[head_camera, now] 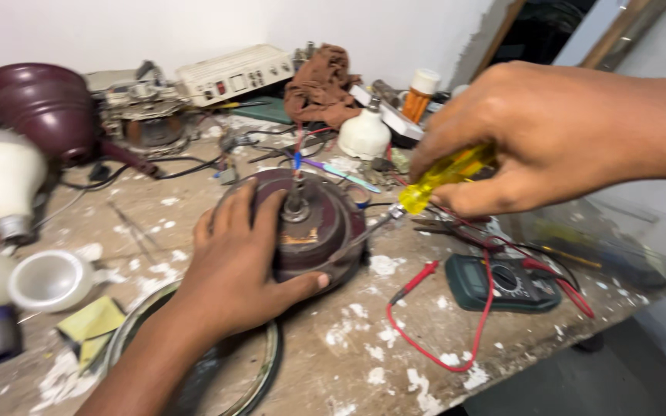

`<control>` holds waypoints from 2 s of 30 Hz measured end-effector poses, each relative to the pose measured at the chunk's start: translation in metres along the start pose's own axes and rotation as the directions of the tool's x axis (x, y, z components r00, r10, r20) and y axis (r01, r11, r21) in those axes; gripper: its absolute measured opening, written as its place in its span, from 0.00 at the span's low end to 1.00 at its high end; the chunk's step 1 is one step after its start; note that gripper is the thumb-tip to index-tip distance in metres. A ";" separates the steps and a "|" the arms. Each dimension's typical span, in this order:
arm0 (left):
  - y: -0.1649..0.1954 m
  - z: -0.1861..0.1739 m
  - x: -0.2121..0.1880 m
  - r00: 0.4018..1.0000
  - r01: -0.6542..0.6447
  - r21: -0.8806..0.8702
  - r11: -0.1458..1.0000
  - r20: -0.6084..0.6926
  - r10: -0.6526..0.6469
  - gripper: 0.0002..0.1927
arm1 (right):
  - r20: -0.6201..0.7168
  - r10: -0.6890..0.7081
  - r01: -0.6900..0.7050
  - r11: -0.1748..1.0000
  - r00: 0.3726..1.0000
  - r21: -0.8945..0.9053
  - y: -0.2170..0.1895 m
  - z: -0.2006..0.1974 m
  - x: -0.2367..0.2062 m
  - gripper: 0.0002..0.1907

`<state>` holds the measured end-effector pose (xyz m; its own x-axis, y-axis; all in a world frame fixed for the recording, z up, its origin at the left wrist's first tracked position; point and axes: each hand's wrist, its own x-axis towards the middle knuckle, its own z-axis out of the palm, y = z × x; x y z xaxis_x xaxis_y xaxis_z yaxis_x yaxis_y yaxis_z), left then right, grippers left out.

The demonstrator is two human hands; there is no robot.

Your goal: The person works on a ceiling fan motor housing on a cluttered workbench. They handle the fan base, connect wires to its central shaft, and use a screwdriver to loosen and remove screws around the housing, repositioning the fan repeatedly to reach different screws.

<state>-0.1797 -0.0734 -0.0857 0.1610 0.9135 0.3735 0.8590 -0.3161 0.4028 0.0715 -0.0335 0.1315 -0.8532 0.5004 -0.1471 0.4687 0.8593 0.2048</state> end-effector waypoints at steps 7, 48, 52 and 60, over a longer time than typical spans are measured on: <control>-0.005 -0.007 -0.001 0.998 0.000 -0.042 0.999 0.061 0.002 0.61 | 0.063 -0.009 0.011 1.000 0.998 -0.025 -0.004 0.004 0.013 0.22; -0.009 -0.007 -0.001 0.998 -0.019 -0.060 0.998 0.065 0.023 0.61 | 0.034 -0.156 0.159 0.977 0.987 -0.144 0.014 0.016 0.028 0.25; -0.008 -0.006 -0.002 0.998 -0.025 -0.067 0.997 0.060 0.029 0.61 | 0.031 -0.193 0.196 0.971 0.981 -0.138 0.021 0.020 0.026 0.25; -0.009 -0.006 -0.002 0.998 -0.035 -0.066 0.997 0.048 0.038 0.61 | 0.007 -0.438 0.431 0.881 0.899 -0.195 0.024 0.013 0.034 0.23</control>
<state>-0.1912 -0.0743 -0.0850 0.2166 0.9120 0.3483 0.8191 -0.3639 0.4434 0.0567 0.0056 0.1190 -0.9706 0.0745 -0.2289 0.0009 0.9520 0.3061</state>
